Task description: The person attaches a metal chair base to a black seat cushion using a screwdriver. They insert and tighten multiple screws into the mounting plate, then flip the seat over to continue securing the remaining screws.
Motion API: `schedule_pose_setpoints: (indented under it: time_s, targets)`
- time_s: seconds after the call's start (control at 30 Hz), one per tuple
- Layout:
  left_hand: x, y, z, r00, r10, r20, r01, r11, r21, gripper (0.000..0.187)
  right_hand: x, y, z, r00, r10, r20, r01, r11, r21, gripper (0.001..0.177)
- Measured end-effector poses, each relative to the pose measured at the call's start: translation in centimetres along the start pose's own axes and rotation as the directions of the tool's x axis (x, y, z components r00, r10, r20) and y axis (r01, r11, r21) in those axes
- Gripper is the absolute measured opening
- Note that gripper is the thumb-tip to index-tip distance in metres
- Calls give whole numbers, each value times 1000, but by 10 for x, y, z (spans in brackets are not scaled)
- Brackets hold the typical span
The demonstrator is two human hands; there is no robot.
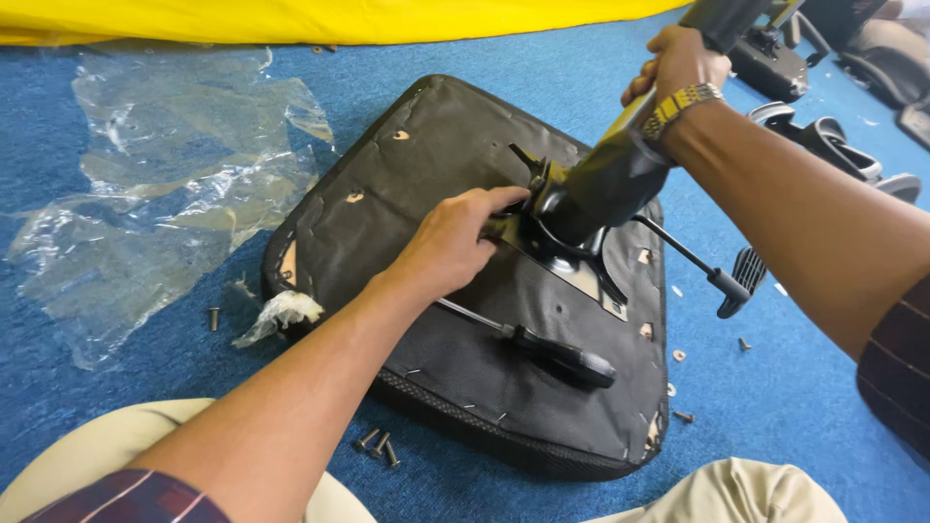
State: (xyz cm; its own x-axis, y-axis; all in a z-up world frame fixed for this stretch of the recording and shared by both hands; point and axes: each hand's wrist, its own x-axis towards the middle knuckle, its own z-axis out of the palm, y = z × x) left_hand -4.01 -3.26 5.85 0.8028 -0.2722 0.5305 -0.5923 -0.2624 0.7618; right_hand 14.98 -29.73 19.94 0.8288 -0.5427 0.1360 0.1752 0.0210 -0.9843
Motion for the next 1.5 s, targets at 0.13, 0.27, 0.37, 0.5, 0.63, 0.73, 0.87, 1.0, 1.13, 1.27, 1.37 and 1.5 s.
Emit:
schedule_pose_setpoints:
  time_s: [0.13, 0.27, 0.37, 0.5, 0.63, 0.73, 0.87, 1.0, 1.13, 1.27, 1.37, 1.5]
  targets:
    - [10, 41, 8, 965, 251, -76, -235, 957, 169, 46, -2, -42, -45, 995, -21, 99, 29, 997, -75, 19]
    - [26, 99, 23, 827, 534, -178, -483, 836, 261, 17, -9, -105, -96, 923, 150, 355, -98, 982, -160, 25]
    - [40, 144, 43, 891, 452, -48, -441, 885, 148, 12, -17, -140, -145, 958, 212, 196, -153, 949, -276, 26]
    - [45, 206, 92, 888, 459, -28, -459, 888, 8, 14, -16, -161, -210, 964, 215, 154, -153, 929, -338, 19]
    - [31, 251, 154, 893, 449, 40, -446, 893, -61, 11, -8, -156, -284, 955, 279, 97, -223, 896, -383, 9]
    - [22, 259, 187, 899, 423, 112, -411, 905, -114, 10, -5, -144, -322, 929, 370, 11, -330, 840, -432, 10]
    - [22, 258, 219, 902, 391, 182, -373, 919, -124, 12, -5, -113, -354, 919, 388, -73, -383, 831, -404, 30]
    - [29, 251, 243, 895, 388, 220, -365, 921, -136, 13, 1, -87, -373, 902, 421, -98, -426, 829, -362, 23]
    - [35, 241, 263, 896, 372, 243, -349, 927, -136, 15, 13, -61, -389, 864, 491, -111, -499, 804, -324, 25]
    - [37, 237, 279, 887, 366, 283, -350, 931, -108, 15, 27, -35, -401, 833, 553, -6, -525, 787, -324, 37]
    - [31, 234, 292, 865, 371, 339, -365, 927, -84, 12, 31, -11, -415, 842, 540, 11, -520, 815, -256, 40]
    - [28, 237, 309, 839, 356, 412, -381, 924, -24, 13, 37, 14, -427, 811, 578, 87, -543, 801, -252, 39]
